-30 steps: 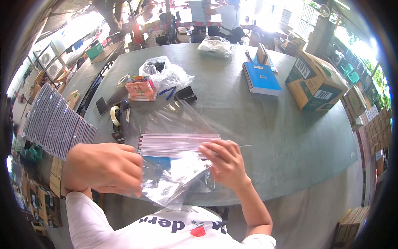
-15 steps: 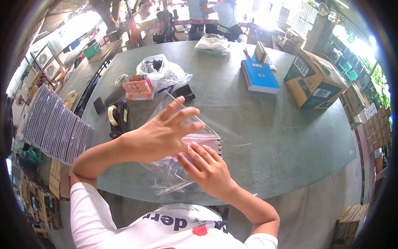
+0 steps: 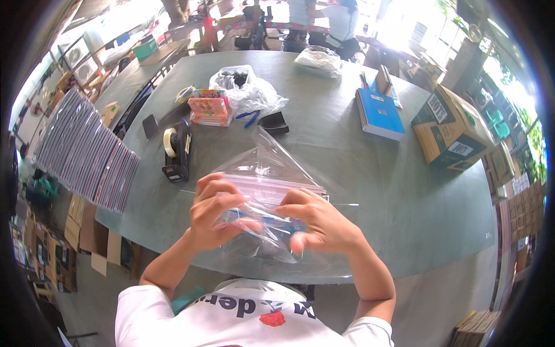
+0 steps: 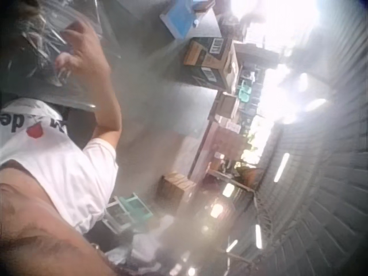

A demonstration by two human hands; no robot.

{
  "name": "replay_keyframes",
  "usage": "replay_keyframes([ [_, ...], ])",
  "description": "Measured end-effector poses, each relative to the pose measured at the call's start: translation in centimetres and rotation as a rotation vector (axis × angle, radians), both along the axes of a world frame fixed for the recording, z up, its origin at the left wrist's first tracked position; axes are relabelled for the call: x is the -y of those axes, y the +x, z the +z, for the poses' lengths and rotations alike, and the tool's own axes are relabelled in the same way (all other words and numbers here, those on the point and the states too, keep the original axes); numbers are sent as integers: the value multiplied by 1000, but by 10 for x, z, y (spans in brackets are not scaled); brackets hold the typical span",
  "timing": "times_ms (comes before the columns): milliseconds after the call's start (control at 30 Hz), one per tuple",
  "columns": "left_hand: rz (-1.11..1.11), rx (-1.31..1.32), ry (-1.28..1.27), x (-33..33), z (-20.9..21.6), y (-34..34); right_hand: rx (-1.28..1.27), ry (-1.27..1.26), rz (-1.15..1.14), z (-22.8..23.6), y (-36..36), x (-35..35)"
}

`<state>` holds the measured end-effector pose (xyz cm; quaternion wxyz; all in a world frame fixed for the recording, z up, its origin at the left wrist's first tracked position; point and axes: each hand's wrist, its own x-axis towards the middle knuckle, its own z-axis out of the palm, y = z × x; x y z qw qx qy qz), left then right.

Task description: The person places stacks of notebooks into plastic bags, seals them with tape, and moves the bags aside. They also unpack small containers from a large plastic bag on the table.

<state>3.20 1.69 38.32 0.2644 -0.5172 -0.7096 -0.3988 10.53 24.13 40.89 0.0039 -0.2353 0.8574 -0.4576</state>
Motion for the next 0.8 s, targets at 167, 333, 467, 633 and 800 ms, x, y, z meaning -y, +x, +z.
replay_keyframes([
  [167, -199, 470, -70, 1, 38, -2, -230, 224, -177, -3, 7, 16],
  [333, -92, 223, -195, 26, 8, -18, -99, 162, -271, 3, 3, 8],
  [467, -180, 289, -257, 21, -2, -24, -46, 95, -278, 2, 3, 12],
  [633, -148, 166, -210, 17, 2, -41, -599, 280, -641, 3, -2, 17],
  [800, 132, 380, -107, 1, 9, -76, 344, -129, -320, -24, -50, -36],
])
